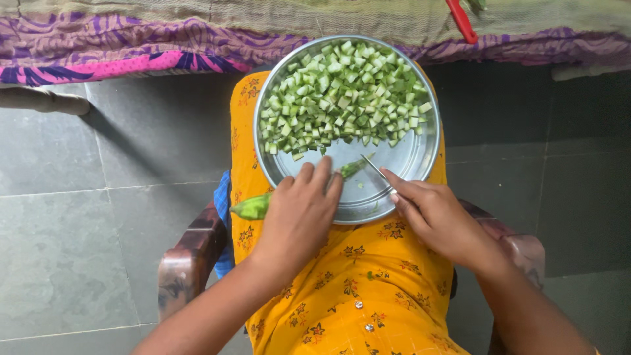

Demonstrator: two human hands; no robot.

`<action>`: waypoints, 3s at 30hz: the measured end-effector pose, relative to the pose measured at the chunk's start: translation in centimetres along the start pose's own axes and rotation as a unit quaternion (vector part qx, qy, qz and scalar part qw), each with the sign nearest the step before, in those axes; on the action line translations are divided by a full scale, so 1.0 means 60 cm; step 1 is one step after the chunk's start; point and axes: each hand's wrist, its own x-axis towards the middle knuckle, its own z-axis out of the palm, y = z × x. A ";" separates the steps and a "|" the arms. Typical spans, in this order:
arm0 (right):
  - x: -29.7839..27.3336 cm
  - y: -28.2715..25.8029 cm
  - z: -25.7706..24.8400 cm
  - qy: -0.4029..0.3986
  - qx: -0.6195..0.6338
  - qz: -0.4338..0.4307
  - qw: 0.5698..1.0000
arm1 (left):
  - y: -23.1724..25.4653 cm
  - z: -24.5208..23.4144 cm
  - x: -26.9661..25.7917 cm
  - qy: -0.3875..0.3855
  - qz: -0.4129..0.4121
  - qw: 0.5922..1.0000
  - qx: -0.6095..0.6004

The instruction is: The person chops a ridge gourd into small pieces using a knife and places them on a metal plate.

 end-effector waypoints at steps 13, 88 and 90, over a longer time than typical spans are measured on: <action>-0.004 0.007 -0.009 0.036 0.007 -0.007 0.999 | 0.011 0.018 0.011 -0.053 0.004 0.997 0.047; 0.007 0.017 0.056 0.041 -0.085 -0.007 0.996 | 0.033 0.145 0.062 0.117 0.016 0.993 0.029; 0.002 0.015 0.053 0.056 -0.082 -0.035 0.994 | 0.036 0.145 0.061 0.118 0.016 0.993 0.024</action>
